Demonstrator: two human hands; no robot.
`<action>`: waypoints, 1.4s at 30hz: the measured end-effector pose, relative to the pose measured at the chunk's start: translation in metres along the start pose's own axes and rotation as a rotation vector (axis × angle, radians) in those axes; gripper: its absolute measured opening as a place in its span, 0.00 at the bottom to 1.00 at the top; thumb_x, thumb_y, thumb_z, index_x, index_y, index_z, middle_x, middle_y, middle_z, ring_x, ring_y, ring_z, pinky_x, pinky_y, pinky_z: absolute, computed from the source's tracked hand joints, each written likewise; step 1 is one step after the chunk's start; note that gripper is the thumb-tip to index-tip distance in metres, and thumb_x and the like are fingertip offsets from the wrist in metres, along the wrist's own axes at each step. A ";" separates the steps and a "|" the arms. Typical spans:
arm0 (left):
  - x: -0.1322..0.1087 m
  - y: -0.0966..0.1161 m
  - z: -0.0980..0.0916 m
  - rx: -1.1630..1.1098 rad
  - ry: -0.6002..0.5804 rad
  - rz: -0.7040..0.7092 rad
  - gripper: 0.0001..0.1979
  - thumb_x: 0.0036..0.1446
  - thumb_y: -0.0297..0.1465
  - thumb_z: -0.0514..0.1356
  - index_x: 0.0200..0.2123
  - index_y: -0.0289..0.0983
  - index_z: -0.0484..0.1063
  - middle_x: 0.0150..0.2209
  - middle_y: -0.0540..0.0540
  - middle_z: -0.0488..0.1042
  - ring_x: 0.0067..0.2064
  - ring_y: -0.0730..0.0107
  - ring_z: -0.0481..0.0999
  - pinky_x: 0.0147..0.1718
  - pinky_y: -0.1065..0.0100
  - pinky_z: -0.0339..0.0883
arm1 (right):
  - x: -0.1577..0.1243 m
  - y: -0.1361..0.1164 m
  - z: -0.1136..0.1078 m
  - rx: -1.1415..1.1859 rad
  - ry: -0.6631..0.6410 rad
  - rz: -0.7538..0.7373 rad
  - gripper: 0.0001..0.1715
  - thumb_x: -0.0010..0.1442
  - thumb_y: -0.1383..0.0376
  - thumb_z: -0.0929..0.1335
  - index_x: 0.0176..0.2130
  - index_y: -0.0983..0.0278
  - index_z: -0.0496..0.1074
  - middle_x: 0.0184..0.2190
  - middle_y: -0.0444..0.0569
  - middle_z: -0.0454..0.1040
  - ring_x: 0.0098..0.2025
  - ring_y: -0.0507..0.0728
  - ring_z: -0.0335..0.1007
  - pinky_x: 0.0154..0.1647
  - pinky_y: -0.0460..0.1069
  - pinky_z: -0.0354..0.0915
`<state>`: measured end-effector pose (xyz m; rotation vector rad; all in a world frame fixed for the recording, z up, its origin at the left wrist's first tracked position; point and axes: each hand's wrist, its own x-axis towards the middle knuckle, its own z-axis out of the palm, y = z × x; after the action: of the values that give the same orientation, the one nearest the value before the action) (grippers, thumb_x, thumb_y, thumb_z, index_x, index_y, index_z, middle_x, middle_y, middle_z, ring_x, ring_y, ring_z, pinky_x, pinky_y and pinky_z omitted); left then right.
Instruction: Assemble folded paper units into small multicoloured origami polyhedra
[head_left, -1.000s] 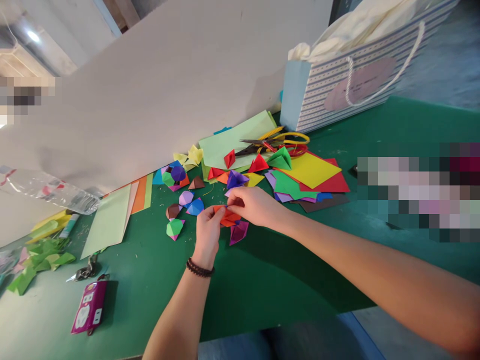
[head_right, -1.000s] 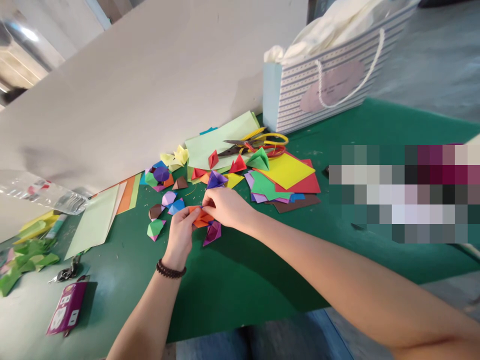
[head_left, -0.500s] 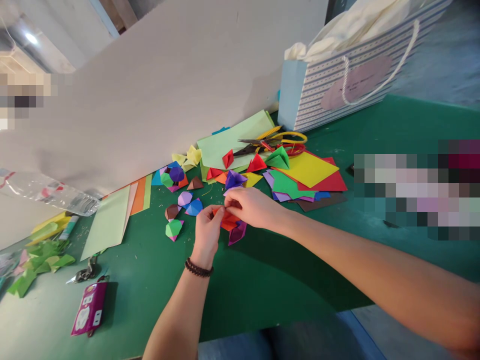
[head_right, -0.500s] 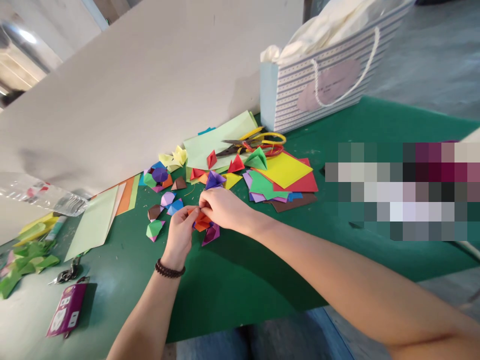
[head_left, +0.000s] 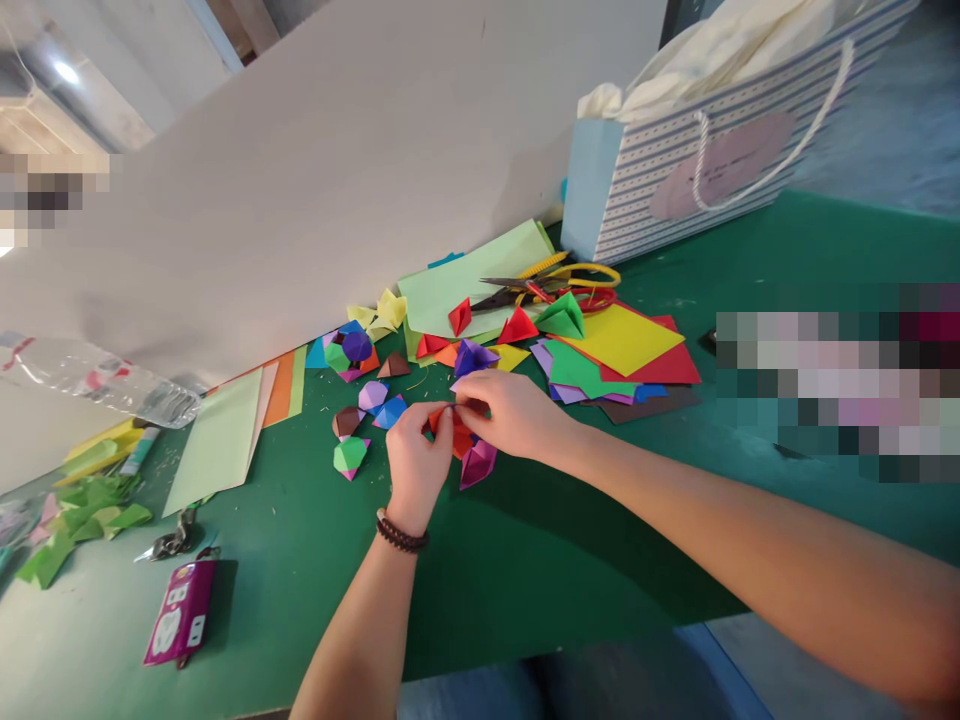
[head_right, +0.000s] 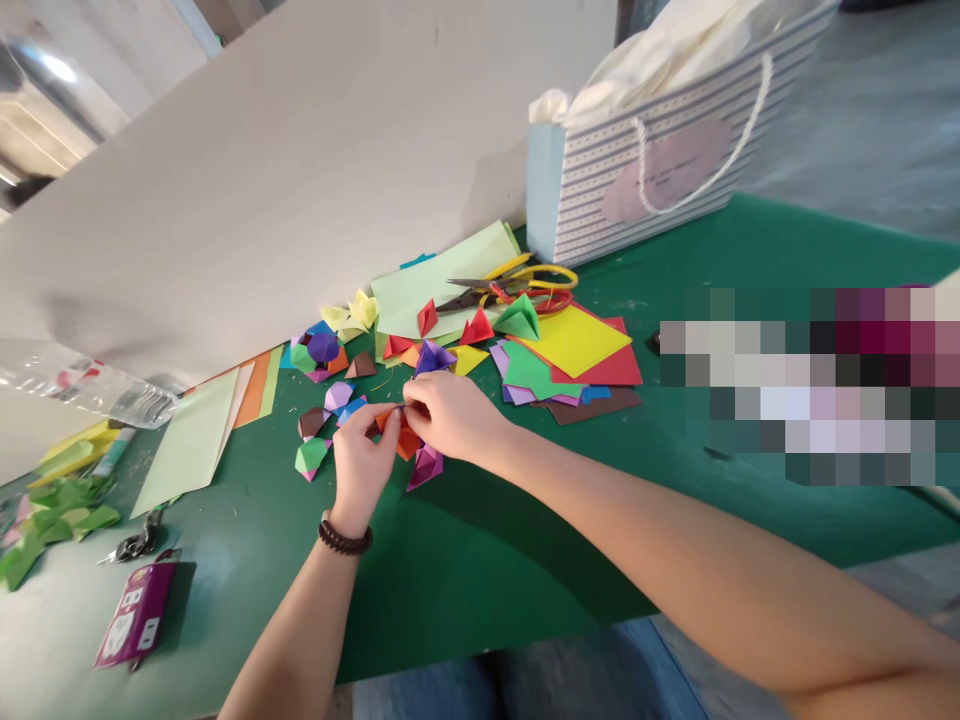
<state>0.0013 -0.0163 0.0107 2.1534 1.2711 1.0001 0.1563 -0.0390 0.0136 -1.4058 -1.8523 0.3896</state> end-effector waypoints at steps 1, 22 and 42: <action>0.000 -0.001 -0.001 0.016 -0.001 0.016 0.07 0.57 0.29 0.57 0.34 0.37 0.77 0.33 0.45 0.78 0.34 0.69 0.75 0.34 0.69 0.67 | 0.000 0.001 0.001 -0.003 0.005 -0.006 0.11 0.56 0.73 0.63 0.24 0.62 0.62 0.25 0.45 0.66 0.29 0.53 0.61 0.29 0.47 0.55; -0.010 0.002 0.006 0.367 0.096 0.336 0.12 0.59 0.24 0.54 0.39 0.37 0.78 0.41 0.41 0.80 0.42 0.63 0.79 0.42 0.63 0.73 | -0.003 -0.006 0.005 -0.047 0.038 0.145 0.08 0.56 0.69 0.65 0.26 0.64 0.70 0.26 0.47 0.75 0.28 0.53 0.67 0.28 0.47 0.56; -0.011 -0.002 0.019 0.498 0.006 0.340 0.16 0.59 0.22 0.52 0.48 0.33 0.74 0.47 0.36 0.77 0.46 0.56 0.79 0.45 0.58 0.74 | -0.002 -0.005 0.002 -0.051 -0.008 0.135 0.12 0.57 0.72 0.63 0.24 0.64 0.71 0.25 0.48 0.74 0.28 0.53 0.66 0.27 0.47 0.55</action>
<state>0.0107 -0.0253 -0.0067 2.8225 1.2844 0.8795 0.1515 -0.0423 0.0144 -1.5714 -1.7905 0.4190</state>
